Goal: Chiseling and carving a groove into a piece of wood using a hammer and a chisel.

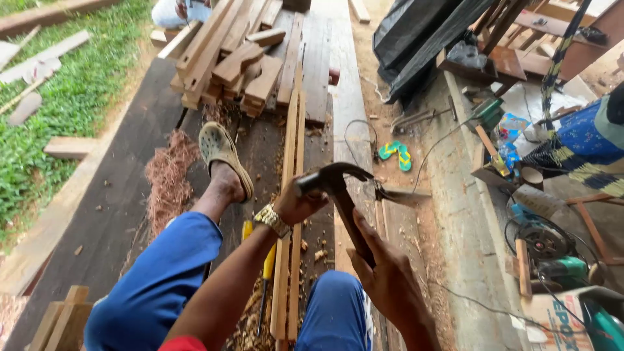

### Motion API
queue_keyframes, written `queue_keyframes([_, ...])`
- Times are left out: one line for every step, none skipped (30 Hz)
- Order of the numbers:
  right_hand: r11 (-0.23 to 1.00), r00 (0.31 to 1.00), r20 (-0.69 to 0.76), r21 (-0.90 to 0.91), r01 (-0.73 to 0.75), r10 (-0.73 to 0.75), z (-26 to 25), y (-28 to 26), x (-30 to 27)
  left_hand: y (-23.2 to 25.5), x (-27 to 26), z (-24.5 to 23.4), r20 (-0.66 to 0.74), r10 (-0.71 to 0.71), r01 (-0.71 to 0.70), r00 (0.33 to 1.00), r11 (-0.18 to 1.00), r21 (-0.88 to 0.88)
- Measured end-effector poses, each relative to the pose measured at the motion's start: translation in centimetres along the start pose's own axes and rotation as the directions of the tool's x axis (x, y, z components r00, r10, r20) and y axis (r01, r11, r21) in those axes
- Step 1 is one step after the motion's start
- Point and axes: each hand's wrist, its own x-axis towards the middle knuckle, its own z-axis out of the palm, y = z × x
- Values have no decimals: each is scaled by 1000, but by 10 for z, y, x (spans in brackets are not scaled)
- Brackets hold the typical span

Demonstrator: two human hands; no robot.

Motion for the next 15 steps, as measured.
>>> queue_keyframes([1000,1000,-7,2,-1,1,-3,-2,-2,1,-9,18,1,-3,3,1000,1000,6])
queue_keyframes([1000,1000,-15,27,-3,3,-6,-5,-3,1,-18,36,43,150,-151,988,848,507])
queue_keyframes([999,1000,-18,49,-9,10,-8,-6,-3,1,-27,52,154,257,-259,954,450,855])
queue_keyframes([999,1000,-20,49,-14,15,-13,-14,-3,2,-28,60,153,252,-256,956,452,855])
queue_keyframes([996,985,-156,34,82,-76,-19,-22,-5,2,-28,67,-89,210,-130,974,830,542])
queue_keyframes([984,943,-287,5,175,-167,-25,-29,-7,1,-28,75,-283,55,-36,958,997,73])
queue_keyframes([987,944,-293,-3,160,-154,-21,-27,-9,3,-30,69,-279,37,-18,960,997,70])
queue_keyframes([992,923,-375,48,114,-88,-18,-24,-11,4,-30,64,-200,73,-53,977,993,101])
queue_keyframes([993,887,-461,98,63,-11,-17,-20,-15,2,-27,60,-114,92,-77,989,989,129])
queue_keyframes([996,879,-476,87,38,8,-9,-16,-12,3,-30,56,-106,59,-46,993,991,126])
queue_keyframes([990,877,-475,66,123,-77,0,-13,-12,3,-32,53,-9,295,-192,956,645,740])
queue_keyframes([977,868,-470,45,207,-162,7,-9,-11,4,-35,49,242,398,-248,885,-36,968])
queue_keyframes([983,863,-486,36,178,-139,11,-6,-12,3,-30,38,247,364,-254,898,-29,967])
queue_keyframes([997,964,-260,43,66,-53,15,-4,-13,3,-27,27,81,388,-223,918,335,916])
queue_keyframes([999,999,-16,33,-33,33,19,-1,-11,6,-24,17,-92,358,-177,929,649,740])
